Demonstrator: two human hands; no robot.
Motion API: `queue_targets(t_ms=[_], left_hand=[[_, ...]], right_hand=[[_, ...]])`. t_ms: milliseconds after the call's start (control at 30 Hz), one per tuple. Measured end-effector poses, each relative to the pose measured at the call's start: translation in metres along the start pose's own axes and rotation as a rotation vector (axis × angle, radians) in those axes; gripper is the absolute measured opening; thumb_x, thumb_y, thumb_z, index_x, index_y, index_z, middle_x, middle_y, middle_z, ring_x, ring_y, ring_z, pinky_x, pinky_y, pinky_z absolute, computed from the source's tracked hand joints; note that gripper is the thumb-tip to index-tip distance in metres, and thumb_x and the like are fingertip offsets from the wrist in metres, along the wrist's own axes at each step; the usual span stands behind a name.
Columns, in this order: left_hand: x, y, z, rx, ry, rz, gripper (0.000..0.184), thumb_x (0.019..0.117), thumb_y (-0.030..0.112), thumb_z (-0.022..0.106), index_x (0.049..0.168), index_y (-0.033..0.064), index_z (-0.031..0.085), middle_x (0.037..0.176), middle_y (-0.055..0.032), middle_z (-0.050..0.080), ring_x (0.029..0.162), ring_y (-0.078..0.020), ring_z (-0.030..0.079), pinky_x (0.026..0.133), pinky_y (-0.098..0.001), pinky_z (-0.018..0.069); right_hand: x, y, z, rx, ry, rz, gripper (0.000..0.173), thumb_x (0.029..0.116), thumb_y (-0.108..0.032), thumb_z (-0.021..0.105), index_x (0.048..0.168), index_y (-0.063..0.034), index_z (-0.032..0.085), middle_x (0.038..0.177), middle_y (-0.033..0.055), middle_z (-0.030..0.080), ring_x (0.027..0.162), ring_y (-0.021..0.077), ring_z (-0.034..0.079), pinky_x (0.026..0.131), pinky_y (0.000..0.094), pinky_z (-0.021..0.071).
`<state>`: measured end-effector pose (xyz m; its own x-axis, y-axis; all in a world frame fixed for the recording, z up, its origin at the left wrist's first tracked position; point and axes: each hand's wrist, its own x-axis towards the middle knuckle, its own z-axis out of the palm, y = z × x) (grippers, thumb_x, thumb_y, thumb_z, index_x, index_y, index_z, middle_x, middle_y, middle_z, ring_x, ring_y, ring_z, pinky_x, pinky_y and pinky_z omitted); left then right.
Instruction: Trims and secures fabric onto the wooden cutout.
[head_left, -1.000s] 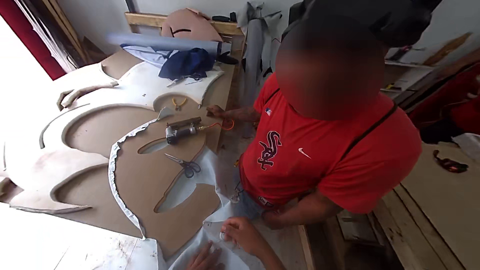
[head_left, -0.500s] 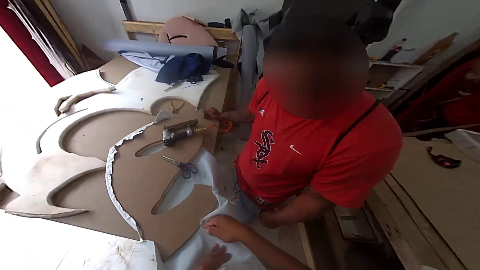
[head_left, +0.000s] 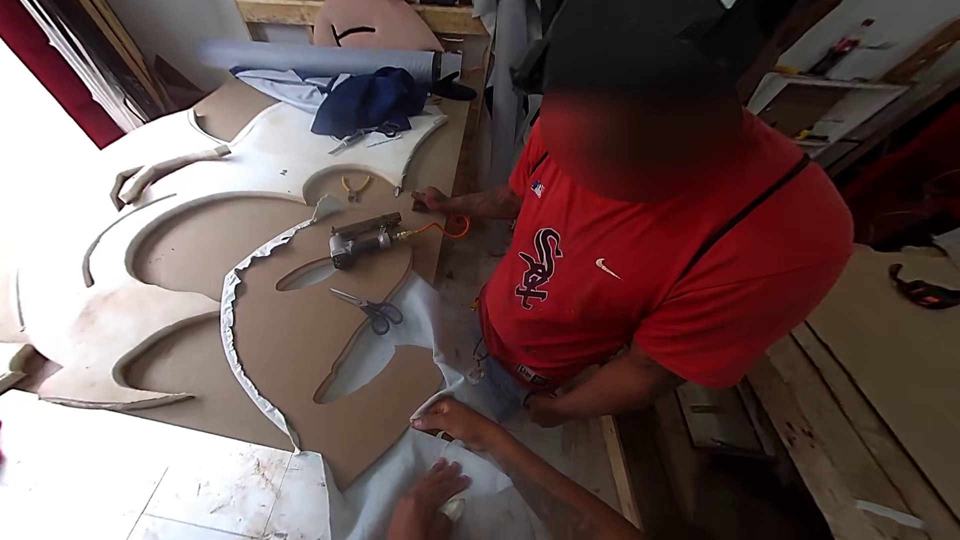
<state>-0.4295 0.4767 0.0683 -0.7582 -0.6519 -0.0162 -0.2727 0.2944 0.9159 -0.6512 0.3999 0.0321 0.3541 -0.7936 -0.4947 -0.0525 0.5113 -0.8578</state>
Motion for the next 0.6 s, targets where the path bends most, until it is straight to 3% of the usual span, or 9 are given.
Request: queue_targets(t_ms=[100, 167, 333, 467, 600], left_hand=[[-0.002, 0.007, -0.002, 0.041, -0.01, 0.014, 0.047, 0.0938, 0.006, 0.055, 0.134, 0.026, 0.07, 0.149, 0.0052, 0.058, 0.148, -0.0156, 0.042, 0.122, -0.042, 0.0396], [-0.004, 0.011, -0.003, 0.061, -0.014, 0.018, 0.05, 0.0926, 0.004, 0.054, 0.135, 0.0261, 0.069, 0.151, 0.0042, 0.056, 0.149, -0.0166, 0.041, 0.122, -0.0426, 0.0397], [-0.005, 0.018, -0.002, 0.096, -0.016, 0.03, 0.051, 0.0928, 0.002, 0.052, 0.136, 0.0238, 0.069, 0.152, 0.0015, 0.056, 0.148, -0.0177, 0.042, 0.122, -0.0427, 0.0392], [-0.005, 0.017, -0.006, 0.11, -0.041, 0.028, 0.052, 0.0932, 0.002, 0.052, 0.137, 0.025, 0.068, 0.153, 0.0027, 0.054, 0.149, -0.0166, 0.04, 0.122, -0.0421, 0.0394], [-0.007, 0.019, -0.002, 0.08, -0.081, 0.042, 0.05, 0.0933, 0.001, 0.05, 0.137, 0.017, 0.068, 0.152, -0.0051, 0.055, 0.148, -0.0223, 0.043, 0.123, -0.045, 0.0381]], right_hand=[[-0.013, -0.011, -0.013, -0.296, -0.205, -0.025, 0.038, 0.096, -0.046, 0.068, 0.093, -0.0085, 0.069, 0.075, 0.0021, 0.064, 0.066, 0.0116, 0.058, 0.061, 0.035, 0.0501], [-0.017, -0.02, -0.02, -0.444, -0.246, -0.011, 0.037, 0.0949, -0.044, 0.069, 0.089, -0.007, 0.068, 0.069, 0.0029, 0.06, 0.058, 0.0125, 0.053, 0.055, 0.0356, 0.0439], [-0.023, -0.023, -0.024, -0.503, -0.233, -0.065, 0.034, 0.096, -0.037, 0.07, 0.091, -0.0043, 0.072, 0.071, 0.0049, 0.064, 0.061, 0.0138, 0.057, 0.059, 0.0392, 0.0483], [-0.021, -0.024, -0.024, -0.481, -0.24, -0.071, 0.034, 0.0961, -0.038, 0.069, 0.086, -0.0062, 0.07, 0.067, 0.0031, 0.06, 0.056, 0.0121, 0.053, 0.054, 0.0364, 0.0444], [-0.027, -0.014, -0.02, -0.457, -0.208, -0.035, 0.035, 0.0969, -0.04, 0.068, 0.09, -0.0053, 0.071, 0.068, 0.0051, 0.062, 0.056, 0.0137, 0.053, 0.054, 0.0368, 0.0455]])
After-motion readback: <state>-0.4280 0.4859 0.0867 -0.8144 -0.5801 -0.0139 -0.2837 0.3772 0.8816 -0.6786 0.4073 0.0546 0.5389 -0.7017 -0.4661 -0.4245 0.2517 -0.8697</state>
